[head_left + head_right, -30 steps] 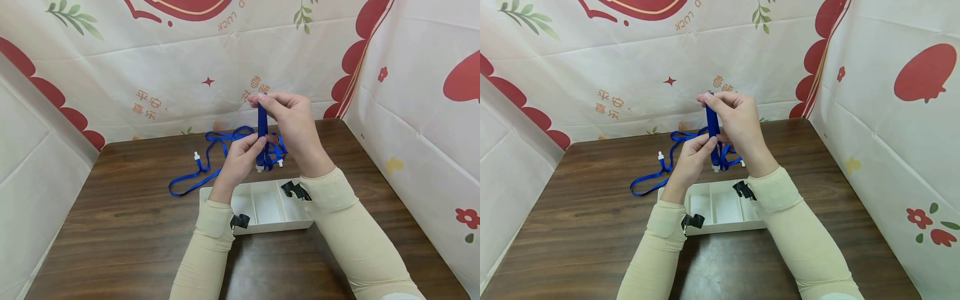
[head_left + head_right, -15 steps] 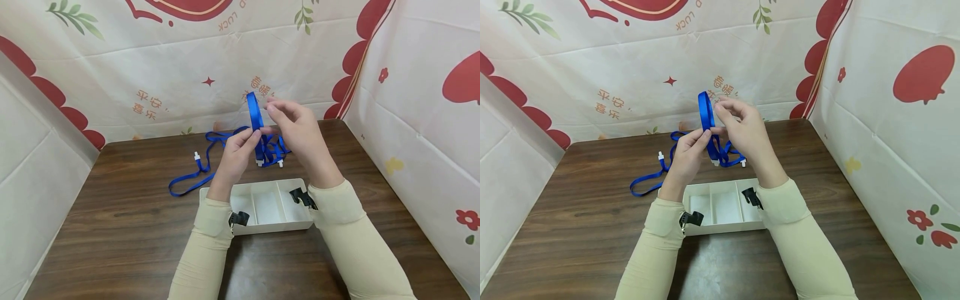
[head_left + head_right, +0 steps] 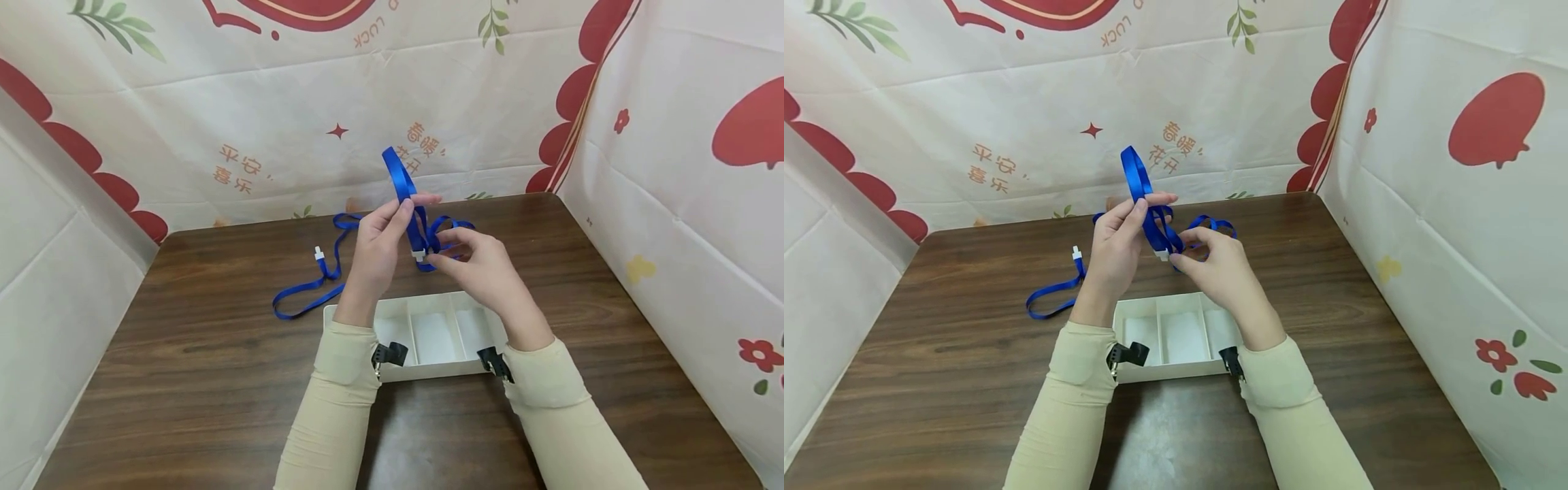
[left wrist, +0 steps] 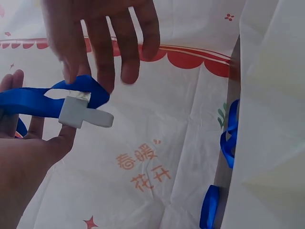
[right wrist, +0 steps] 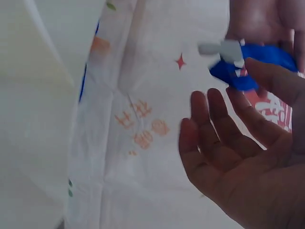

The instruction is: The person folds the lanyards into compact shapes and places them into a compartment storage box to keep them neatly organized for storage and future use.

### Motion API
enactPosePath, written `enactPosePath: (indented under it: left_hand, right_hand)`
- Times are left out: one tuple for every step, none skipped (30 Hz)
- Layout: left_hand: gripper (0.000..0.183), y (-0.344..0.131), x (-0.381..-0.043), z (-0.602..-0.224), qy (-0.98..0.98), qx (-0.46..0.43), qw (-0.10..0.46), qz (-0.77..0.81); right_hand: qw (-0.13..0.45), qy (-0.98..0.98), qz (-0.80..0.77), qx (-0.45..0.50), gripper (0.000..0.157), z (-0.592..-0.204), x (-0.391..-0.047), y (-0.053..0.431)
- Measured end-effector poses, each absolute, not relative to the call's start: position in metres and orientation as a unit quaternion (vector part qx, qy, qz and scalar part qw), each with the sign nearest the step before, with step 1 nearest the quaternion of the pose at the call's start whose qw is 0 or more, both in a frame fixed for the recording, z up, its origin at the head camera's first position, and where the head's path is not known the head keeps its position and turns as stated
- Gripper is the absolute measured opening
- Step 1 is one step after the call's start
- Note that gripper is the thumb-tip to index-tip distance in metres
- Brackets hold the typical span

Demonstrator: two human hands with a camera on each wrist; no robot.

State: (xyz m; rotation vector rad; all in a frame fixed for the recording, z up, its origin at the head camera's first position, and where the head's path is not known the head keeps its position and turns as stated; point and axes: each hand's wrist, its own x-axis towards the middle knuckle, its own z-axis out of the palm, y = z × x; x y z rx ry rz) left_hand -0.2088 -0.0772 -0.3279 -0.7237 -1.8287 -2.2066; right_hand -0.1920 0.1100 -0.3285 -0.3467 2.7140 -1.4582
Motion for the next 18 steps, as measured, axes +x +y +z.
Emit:
enactPosePath:
  left_hand:
    - [0.043,-0.077,-0.208,-0.327,-0.614,-0.242,0.093,-0.745]
    - [0.043,-0.077,-0.208,-0.327,-0.611,-0.24,0.094,-0.748]
    - [0.044,-0.076,-0.207,-0.326,-0.609,-0.238,0.096,-0.751]
    - [0.044,-0.077,-0.206,-0.325,-0.606,-0.235,0.098,-0.754]
    - [0.044,-0.077,-0.206,-0.324,-0.6,-0.232,0.098,-0.759]
    - [0.043,-0.077,-0.206,-0.324,-0.593,-0.229,0.098,-0.766]
    - [0.043,-0.077,-0.205,-0.323,-0.584,-0.226,0.097,-0.773]
    - [0.043,-0.078,-0.205,-0.322,-0.577,-0.222,0.098,-0.78]
    - [0.042,-0.078,-0.205,-0.322,-0.57,-0.221,0.099,-0.785]
    - [0.042,-0.078,-0.206,-0.322,-0.561,-0.22,0.099,-0.792]
    - [0.042,-0.078,-0.207,-0.322,-0.553,-0.22,0.099,-0.798]
    - [0.042,-0.078,-0.207,-0.323,-0.547,-0.219,0.1,-0.802]
    - [0.043,-0.078,-0.208,-0.323,-0.543,-0.218,0.101,-0.804]
    - [0.043,-0.078,-0.209,-0.324,-0.54,-0.217,0.102,-0.807]
    - [0.043,-0.078,-0.21,-0.324,-0.537,-0.217,0.102,-0.809]
    - [0.043,-0.078,-0.21,-0.325,-0.536,-0.215,0.1,-0.811]
    - [0.043,-0.079,-0.211,-0.325,-0.534,-0.212,0.099,-0.812]
    - [0.042,-0.079,-0.211,-0.325,-0.531,-0.21,0.098,-0.815]
  right_hand:
    - [0.013,0.874,-0.474,-0.109,0.039,-0.331,-0.192,0.109]
    - [0.005,0.87,-0.481,-0.105,0.037,-0.333,-0.192,0.108]
    - [-0.004,0.865,-0.492,-0.098,0.034,-0.335,-0.192,0.107]
    - [-0.013,0.857,-0.508,-0.091,0.031,-0.336,-0.192,0.108]
    - [-0.019,0.844,-0.53,-0.083,0.028,-0.337,-0.192,0.108]
    - [-0.02,0.824,-0.561,-0.077,0.027,-0.338,-0.191,0.109]
    - [-0.016,0.795,-0.602,-0.072,0.024,-0.338,-0.191,0.11]
    - [-0.009,0.76,-0.646,-0.071,0.021,-0.338,-0.191,0.111]
    - [0.001,0.717,-0.693,-0.073,0.018,-0.338,-0.191,0.113]
    - [0.012,0.673,-0.736,-0.078,0.015,-0.337,-0.191,0.114]
    - [0.026,0.626,-0.774,-0.087,0.014,-0.336,-0.19,0.115]
    - [0.04,0.583,-0.806,-0.097,0.015,-0.335,-0.19,0.116]
    - [0.053,0.544,-0.83,-0.109,0.017,-0.335,-0.189,0.116]
    - [0.062,0.517,-0.845,-0.121,0.019,-0.334,-0.189,0.117]
    - [0.071,0.496,-0.855,-0.132,0.022,-0.333,-0.189,0.118]
    - [0.078,0.485,-0.86,-0.142,0.025,-0.333,-0.188,0.118]
    - [0.086,0.477,-0.861,-0.152,0.027,-0.333,-0.187,0.119]
    - [0.092,0.48,-0.858,-0.158,0.028,-0.332,-0.186,0.12]
